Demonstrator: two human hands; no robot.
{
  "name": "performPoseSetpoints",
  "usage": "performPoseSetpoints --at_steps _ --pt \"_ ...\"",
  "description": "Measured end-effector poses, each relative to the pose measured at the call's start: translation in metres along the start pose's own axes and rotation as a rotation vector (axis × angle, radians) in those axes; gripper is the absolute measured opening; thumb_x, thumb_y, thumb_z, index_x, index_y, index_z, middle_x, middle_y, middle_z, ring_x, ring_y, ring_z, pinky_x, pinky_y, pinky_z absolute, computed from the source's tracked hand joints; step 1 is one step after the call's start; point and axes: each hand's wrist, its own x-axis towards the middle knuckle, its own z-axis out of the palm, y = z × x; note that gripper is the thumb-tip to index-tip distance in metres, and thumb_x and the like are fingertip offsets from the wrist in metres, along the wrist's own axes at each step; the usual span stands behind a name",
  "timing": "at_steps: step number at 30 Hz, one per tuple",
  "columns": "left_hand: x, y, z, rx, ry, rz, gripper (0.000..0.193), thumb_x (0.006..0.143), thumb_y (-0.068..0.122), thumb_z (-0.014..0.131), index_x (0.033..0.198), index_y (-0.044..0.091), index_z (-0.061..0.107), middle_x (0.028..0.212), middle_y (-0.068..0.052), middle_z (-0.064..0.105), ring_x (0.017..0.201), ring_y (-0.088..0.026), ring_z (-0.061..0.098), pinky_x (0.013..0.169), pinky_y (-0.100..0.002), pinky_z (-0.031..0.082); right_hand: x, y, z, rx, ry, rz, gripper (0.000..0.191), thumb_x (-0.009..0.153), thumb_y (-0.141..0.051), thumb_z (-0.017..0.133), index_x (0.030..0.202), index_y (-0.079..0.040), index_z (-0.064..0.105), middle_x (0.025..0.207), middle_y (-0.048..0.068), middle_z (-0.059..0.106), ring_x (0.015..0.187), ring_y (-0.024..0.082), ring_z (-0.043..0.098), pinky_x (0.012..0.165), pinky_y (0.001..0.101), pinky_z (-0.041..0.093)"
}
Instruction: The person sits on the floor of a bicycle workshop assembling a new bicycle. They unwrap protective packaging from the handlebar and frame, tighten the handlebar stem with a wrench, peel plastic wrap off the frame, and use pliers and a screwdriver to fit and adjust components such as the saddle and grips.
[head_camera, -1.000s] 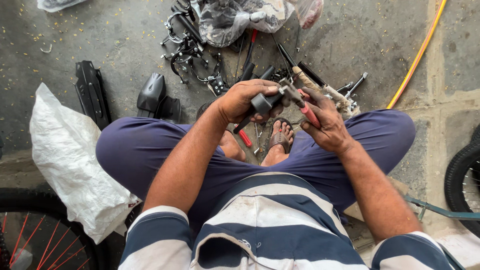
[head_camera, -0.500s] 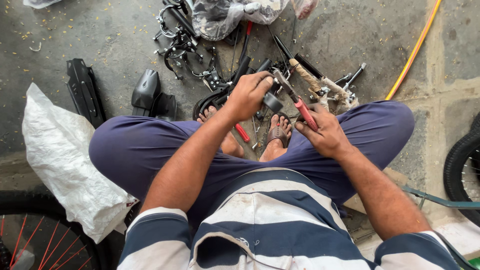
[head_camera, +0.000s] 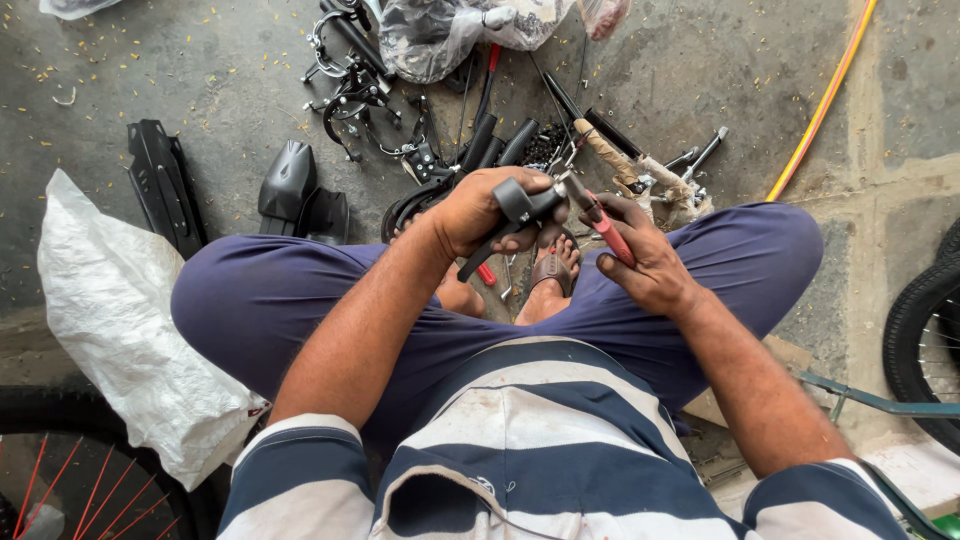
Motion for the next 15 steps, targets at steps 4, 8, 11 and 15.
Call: performPoseSetpoints --at_steps 4,8,11,15 --pt "-0.004 -0.001 0.002 0.063 -0.019 0.021 0.042 0.107 0.030 0.053 0.107 -0.009 0.068 0.078 -0.021 0.069 0.041 -0.014 0.051 0.037 -0.023 0.037 0.001 0.005 -0.003 -0.178 -0.009 -0.036 0.050 0.086 -0.019 0.069 0.134 -0.004 0.066 0.132 0.020 0.049 0.127 0.036 0.050 0.112 0.0451 0.042" --pt "-0.018 0.016 0.005 0.218 0.141 0.089 0.048 0.099 0.038 0.056 0.120 -0.003 0.068 0.090 -0.019 0.076 0.055 -0.019 0.065 0.048 -0.029 0.051 -0.001 0.005 -0.003 -0.187 0.016 -0.014 0.035 0.088 -0.025 0.072 0.116 -0.004 0.069 0.131 0.020 0.053 0.122 0.036 0.056 0.105 0.0434 0.047" --pt "-0.026 0.033 0.005 0.107 0.178 0.185 0.059 0.088 0.033 0.070 0.137 0.002 0.060 0.107 -0.014 0.079 0.081 -0.026 0.076 0.071 -0.036 0.061 0.000 0.001 -0.003 -0.113 0.063 0.090 0.036 0.093 -0.029 0.068 0.118 -0.003 0.069 0.127 0.020 0.056 0.117 0.034 0.060 0.102 0.0421 0.049" --pt "-0.017 0.024 0.005 1.130 0.188 0.900 0.062 0.101 0.032 0.081 0.140 -0.001 0.044 0.111 -0.023 0.070 0.100 -0.037 0.070 0.084 -0.045 0.058 0.004 -0.002 0.006 -0.109 0.112 0.142 0.039 0.099 -0.033 0.064 0.121 -0.001 0.068 0.122 0.018 0.062 0.112 0.034 0.063 0.099 0.0401 0.049"
